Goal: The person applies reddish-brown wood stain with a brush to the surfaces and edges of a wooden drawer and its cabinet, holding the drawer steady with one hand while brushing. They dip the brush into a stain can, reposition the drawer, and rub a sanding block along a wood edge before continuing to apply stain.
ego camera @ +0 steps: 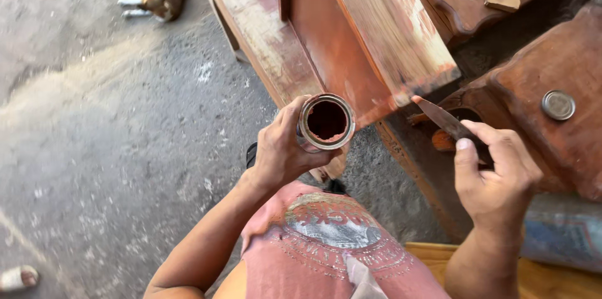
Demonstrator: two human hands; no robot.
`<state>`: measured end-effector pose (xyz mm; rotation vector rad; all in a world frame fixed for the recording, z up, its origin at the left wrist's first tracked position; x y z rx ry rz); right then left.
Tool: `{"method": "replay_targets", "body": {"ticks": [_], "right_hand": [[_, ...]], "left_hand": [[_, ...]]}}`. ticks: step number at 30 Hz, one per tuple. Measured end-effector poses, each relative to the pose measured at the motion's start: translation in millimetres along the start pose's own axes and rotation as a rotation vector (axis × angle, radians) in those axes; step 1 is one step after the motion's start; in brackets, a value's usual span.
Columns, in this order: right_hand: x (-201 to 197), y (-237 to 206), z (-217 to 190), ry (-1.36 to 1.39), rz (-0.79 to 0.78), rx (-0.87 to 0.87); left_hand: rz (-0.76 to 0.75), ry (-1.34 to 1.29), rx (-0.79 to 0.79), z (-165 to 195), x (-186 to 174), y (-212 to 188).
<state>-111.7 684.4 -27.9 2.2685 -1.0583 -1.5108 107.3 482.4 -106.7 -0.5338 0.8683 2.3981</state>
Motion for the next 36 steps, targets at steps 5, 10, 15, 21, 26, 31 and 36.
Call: {"method": "replay_targets", "body": {"ticks": [5, 10, 15, 21, 26, 31, 36], "right_hand": [[42.1, 3.8, -48.8, -0.154, 0.093, 0.16], [84.1, 10.4, -102.6, -0.253, 0.127, 0.22], [93.1, 12.2, -132.9, -0.352, 0.191, 0.312], [101.6, 44.0, -126.4, -0.465, 0.206, 0.225], [135.0, 74.8, -133.9, -0.465, 0.178, 0.242], [181.6, 153.9, -144.5, -0.448, 0.188, 0.302], [248.4, 237.2, -148.5, -0.426, 0.146, 0.311]], "left_hand": [[-0.187, -0.107, 0.08, -70.2, -26.5, 45.0], [-0.266, -0.134, 0.031, -145.5, -64.1, 93.4], [-0.29, -0.168, 0.041, -186.7, -83.6, 140.7], [-0.115, -0.204, 0.042, -195.9, -104.8, 180.3], [-0.145, -0.272, 0.061, -211.9, -121.7, 213.7], [-0.176, -0.287, 0.098, -258.3, -126.1, 284.4], [-0.338, -0.418, 0.157, -301.8, -108.4, 351.9]]}}
Point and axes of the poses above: each hand's wrist, its own y-axis towards the middle knuckle, its own x-axis out of the palm, z = x × y, the point moved 7 cm from there along y, towards the middle knuckle, and after that the axes turned 1 degree about -z, right-handed, at the moved point
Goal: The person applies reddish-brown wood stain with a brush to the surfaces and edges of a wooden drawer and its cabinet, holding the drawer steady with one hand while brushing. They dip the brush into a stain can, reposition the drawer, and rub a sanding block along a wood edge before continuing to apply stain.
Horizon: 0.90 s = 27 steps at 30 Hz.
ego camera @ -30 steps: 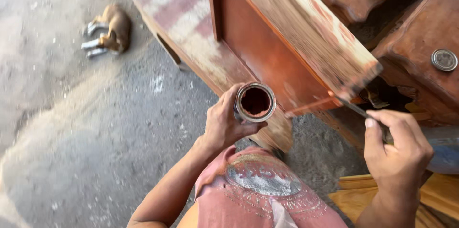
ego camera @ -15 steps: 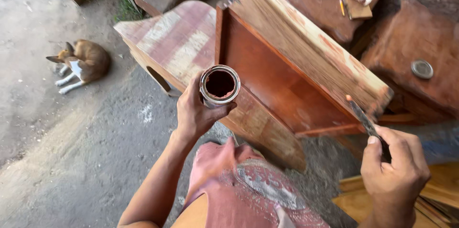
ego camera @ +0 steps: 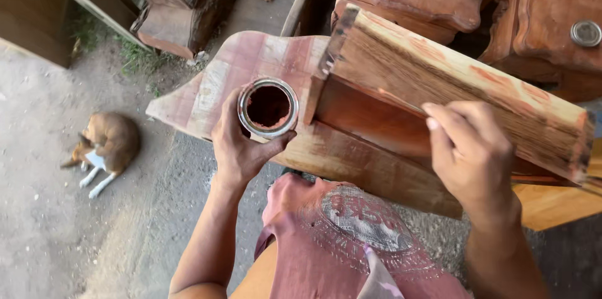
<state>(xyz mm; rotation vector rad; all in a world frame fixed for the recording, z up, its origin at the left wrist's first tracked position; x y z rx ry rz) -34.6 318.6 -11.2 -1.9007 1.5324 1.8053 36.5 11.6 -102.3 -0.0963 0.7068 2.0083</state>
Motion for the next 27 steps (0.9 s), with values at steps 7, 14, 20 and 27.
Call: {"method": "replay_targets", "body": {"ticks": [7, 14, 20, 27], "right_hand": [[49.4, 49.7, -34.9, -0.102, -0.098, -0.012], [56.1, 62.9, -40.7, -0.139, -0.112, 0.043], [55.5, 51.9, -49.1, -0.188, -0.138, 0.076], [60.4, 62.2, -48.1, -0.16, -0.126, 0.086]], "left_hand": [[-0.227, -0.013, 0.038, -42.3, 8.7, 39.5], [-0.356, -0.023, 0.034, -59.8, 22.7, 50.1], [-0.415, -0.075, 0.086, -63.5, 28.3, 52.4], [-0.458, -0.093, 0.087, -64.1, 31.0, 55.9]]}}
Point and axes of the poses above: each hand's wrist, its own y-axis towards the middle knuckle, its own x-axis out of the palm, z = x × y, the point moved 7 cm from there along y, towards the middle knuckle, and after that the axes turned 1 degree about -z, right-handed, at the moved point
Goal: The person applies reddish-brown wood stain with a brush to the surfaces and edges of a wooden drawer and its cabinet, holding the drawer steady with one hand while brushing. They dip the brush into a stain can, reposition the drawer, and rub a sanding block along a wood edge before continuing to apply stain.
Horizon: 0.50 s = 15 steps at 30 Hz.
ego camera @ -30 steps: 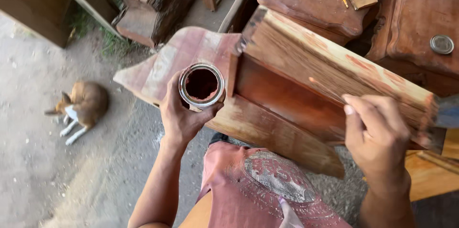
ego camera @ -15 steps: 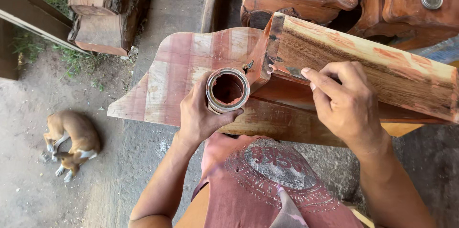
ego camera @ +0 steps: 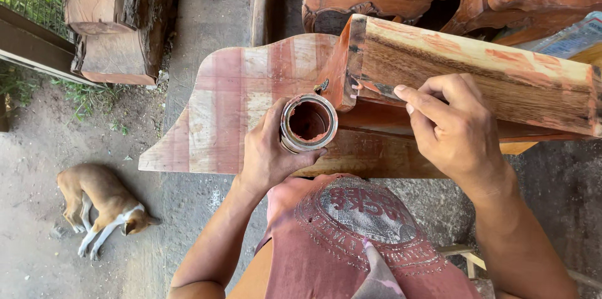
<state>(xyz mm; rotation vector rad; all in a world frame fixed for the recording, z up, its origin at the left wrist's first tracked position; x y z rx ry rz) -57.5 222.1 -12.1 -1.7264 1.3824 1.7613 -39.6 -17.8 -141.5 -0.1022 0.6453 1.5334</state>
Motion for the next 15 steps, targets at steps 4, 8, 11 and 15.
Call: {"method": "replay_targets", "body": {"ticks": [4, 8, 11, 15], "right_hand": [[-6.8, 2.4, -4.1, -0.095, 0.02, 0.026], [-4.0, 0.2, -18.2, -0.022, -0.007, 0.009], [-4.5, -2.1, -22.9, 0.045, -0.029, 0.055], [-8.3, 0.7, -26.7, -0.043, 0.004, 0.051]], "left_hand": [[-0.007, -0.038, 0.011, 0.9, -1.0, 0.2], [-0.007, -0.039, 0.019, 0.1, -0.5, -1.0], [-0.024, -0.044, 0.006, -2.0, 1.1, -2.0], [-0.037, -0.044, 0.02, -0.7, 2.5, -4.2]]}}
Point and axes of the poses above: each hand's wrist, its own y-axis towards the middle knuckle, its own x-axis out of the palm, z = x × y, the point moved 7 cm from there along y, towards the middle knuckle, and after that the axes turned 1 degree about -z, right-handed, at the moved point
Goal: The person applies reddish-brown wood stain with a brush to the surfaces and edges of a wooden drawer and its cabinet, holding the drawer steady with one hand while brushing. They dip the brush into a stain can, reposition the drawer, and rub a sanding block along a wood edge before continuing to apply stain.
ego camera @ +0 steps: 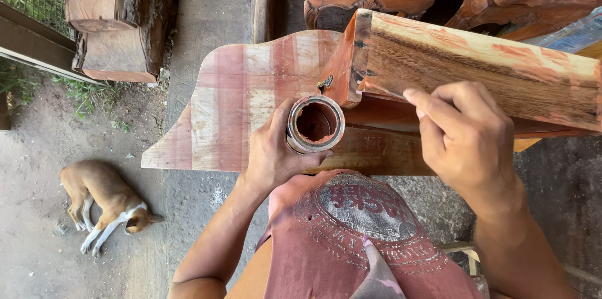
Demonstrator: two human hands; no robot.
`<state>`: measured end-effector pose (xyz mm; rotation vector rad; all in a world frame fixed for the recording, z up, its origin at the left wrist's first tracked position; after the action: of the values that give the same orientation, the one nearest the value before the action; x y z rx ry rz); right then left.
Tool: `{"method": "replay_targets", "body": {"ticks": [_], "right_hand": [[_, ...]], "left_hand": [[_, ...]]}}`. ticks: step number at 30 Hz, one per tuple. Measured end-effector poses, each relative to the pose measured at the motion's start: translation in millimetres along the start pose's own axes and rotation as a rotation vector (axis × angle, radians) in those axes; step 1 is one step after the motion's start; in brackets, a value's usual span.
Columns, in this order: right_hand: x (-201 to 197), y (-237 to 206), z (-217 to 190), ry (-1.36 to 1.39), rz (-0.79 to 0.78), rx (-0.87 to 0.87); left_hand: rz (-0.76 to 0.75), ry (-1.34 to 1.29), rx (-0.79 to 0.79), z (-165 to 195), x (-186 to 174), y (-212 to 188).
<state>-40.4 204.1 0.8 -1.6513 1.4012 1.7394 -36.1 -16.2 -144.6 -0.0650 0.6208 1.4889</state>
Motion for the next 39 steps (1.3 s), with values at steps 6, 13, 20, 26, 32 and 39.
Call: {"method": "replay_targets", "body": {"ticks": [6, 13, 20, 26, 32, 39], "right_hand": [[4.0, 3.7, -1.6, 0.037, -0.03, -0.027], [5.9, -1.5, 8.7, 0.155, -0.065, 0.008], [5.1, -2.8, 12.8, 0.082, -0.05, -0.014], [7.8, -4.1, 20.3, 0.091, -0.052, -0.022], [8.9, 10.3, 38.9, 0.053, -0.025, 0.021], [12.8, 10.2, 22.0, 0.075, -0.037, -0.072]], "left_hand": [[-0.012, -0.002, 0.005, 0.5, 1.4, -2.0], [-0.018, 0.0, 0.003, -1.7, 2.6, -3.7], [0.001, 0.004, 0.02, 0.6, -0.3, -3.0], [0.017, 0.005, 0.033, 5.8, -5.3, -1.9], [0.003, 0.009, 0.002, 9.0, -7.0, -1.3], [0.008, -0.003, 0.065, 10.2, -4.7, -3.7]]}}
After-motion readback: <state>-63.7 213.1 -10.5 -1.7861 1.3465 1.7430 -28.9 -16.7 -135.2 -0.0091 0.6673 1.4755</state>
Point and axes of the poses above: each hand's wrist, its own y-axis towards the middle knuckle, its own x-axis out of the palm, z = x × y, the point moved 7 cm from there along y, towards the middle knuckle, and after that the axes turned 1 degree about -z, right-handed, at the moved point
